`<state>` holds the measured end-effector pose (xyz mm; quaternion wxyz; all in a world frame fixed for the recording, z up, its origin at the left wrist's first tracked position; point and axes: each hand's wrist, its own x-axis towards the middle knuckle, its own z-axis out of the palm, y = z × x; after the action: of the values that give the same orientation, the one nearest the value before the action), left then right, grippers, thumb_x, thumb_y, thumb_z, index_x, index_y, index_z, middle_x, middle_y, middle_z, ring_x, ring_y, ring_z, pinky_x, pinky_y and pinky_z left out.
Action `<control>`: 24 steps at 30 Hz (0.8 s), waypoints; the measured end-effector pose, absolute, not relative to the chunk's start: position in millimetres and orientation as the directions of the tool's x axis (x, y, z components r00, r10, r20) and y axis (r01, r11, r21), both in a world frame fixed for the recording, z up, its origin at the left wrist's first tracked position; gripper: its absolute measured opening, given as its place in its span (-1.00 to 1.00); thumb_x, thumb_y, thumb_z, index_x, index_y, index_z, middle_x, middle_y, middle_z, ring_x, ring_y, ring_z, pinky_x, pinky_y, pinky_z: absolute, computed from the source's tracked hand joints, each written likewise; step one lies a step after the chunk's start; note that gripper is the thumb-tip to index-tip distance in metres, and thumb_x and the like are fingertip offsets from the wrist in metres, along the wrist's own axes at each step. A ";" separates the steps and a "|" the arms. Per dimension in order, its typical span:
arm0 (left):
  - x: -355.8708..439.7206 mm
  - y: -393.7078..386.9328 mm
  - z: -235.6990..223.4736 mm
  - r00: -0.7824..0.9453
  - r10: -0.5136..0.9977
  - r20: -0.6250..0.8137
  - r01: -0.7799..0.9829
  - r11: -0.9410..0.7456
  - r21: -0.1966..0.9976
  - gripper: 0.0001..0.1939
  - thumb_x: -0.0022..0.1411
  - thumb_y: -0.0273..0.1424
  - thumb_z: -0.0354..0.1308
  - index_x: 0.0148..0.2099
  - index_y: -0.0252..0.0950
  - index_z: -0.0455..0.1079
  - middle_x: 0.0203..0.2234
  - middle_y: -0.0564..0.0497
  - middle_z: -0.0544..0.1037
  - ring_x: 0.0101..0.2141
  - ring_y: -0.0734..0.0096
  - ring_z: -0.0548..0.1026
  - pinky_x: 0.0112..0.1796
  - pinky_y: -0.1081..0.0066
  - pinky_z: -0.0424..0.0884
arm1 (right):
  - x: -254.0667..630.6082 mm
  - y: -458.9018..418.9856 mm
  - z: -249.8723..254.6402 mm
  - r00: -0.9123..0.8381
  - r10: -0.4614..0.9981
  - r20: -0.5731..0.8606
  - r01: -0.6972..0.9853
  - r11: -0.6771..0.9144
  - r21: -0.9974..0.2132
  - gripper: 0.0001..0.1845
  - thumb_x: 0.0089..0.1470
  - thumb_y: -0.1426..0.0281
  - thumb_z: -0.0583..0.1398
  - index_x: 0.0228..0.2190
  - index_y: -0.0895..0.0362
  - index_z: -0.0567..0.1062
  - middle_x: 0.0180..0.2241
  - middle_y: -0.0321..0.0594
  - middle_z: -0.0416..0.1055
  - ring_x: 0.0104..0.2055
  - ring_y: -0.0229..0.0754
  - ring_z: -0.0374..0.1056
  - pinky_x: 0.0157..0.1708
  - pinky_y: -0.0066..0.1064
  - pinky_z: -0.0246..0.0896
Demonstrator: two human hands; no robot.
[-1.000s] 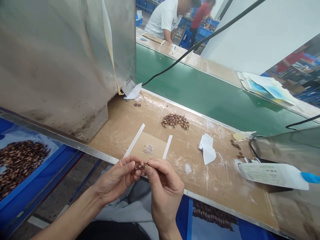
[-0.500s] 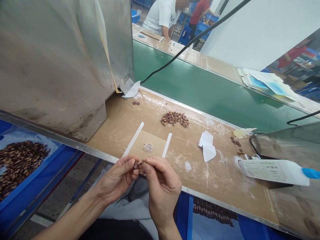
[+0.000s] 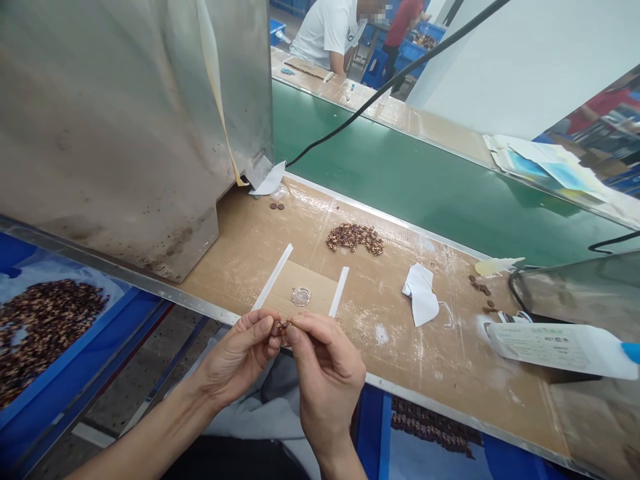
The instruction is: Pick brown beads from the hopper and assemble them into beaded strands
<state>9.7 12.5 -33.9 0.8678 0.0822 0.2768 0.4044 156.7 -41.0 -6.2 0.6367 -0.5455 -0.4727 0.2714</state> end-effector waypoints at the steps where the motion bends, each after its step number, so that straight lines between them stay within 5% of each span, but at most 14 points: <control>1: 9.6 12.6 -33.7 0.518 0.748 -0.416 -0.656 0.659 0.368 -0.65 0.08 -0.28 0.88 -0.23 -0.30 0.83 -0.39 -0.01 0.82 -0.41 0.54 0.74 -0.29 0.65 0.69 | 156.9 -41.1 -6.8 0.408 0.862 0.301 0.172 0.251 -0.953 -0.91 0.48 0.39 0.51 -0.05 -0.05 0.85 -0.09 -0.20 0.79 -0.07 -0.06 0.76 -0.02 -0.32 0.78; 24: 9.4 12.6 -33.6 0.505 0.758 -0.413 -0.669 0.646 0.367 -0.65 0.08 -0.29 0.88 -0.21 -0.31 0.85 -0.40 -0.02 0.81 -0.42 0.55 0.74 -0.28 0.65 0.70 | 160.6 -40.6 -11.3 0.347 0.866 0.360 0.261 0.280 -0.924 -0.90 0.52 0.42 0.48 -0.03 -0.05 0.83 -0.08 -0.22 0.79 -0.06 -0.09 0.74 0.02 -0.30 0.73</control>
<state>9.4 12.6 -33.6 0.8638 0.0800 0.2775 0.4130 160.6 -40.6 -11.3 0.6119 -0.5467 -0.5154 0.2472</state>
